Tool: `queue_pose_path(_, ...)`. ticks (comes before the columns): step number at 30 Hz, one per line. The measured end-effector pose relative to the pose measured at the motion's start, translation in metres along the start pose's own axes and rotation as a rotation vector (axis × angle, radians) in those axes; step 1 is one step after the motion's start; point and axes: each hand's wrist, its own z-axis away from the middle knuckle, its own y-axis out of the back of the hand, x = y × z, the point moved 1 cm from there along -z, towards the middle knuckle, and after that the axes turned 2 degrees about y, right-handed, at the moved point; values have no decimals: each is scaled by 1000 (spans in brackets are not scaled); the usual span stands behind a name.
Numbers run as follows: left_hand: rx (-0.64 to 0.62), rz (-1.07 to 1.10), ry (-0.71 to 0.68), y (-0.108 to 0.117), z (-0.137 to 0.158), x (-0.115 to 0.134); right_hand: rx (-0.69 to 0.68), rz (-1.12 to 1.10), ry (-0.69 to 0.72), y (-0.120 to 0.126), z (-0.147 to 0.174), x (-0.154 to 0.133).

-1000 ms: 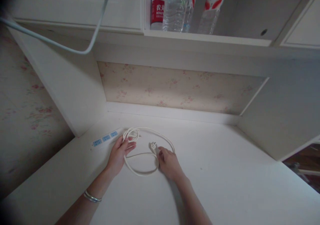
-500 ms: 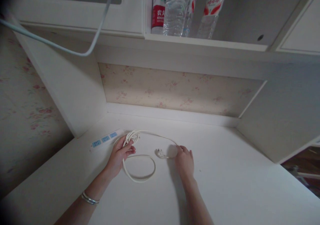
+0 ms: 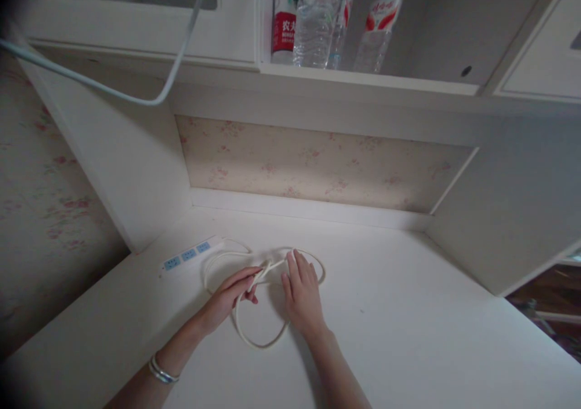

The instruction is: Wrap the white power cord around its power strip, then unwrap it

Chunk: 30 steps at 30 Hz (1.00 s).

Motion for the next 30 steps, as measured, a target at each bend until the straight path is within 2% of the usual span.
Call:
queue_pose_path(4, 7, -48, 20, -1, 1, 0, -54, 18, 26, 2, -1, 4)
queue_pose_path(10, 70, -169, -25, -3, 2, 7, 1, -111, 100, 12, -3, -4)
queue_pose_path(16, 59, -148, -33, -3, 1, 9, 14, -119, 125, 19, 1, -10)
queue_pose_path(19, 39, -217, -80, -7, 1, 11, -5, -95, 169, 17, 4, -13)
queue_pose_path(26, 48, -332, -69, -7, 0, 1, 19, -100, 228, 9, 2, -22)
queue_pose_path(30, 101, -328, -175, -8, -3, -5, 95, -48, 137, 11, 1, -27)
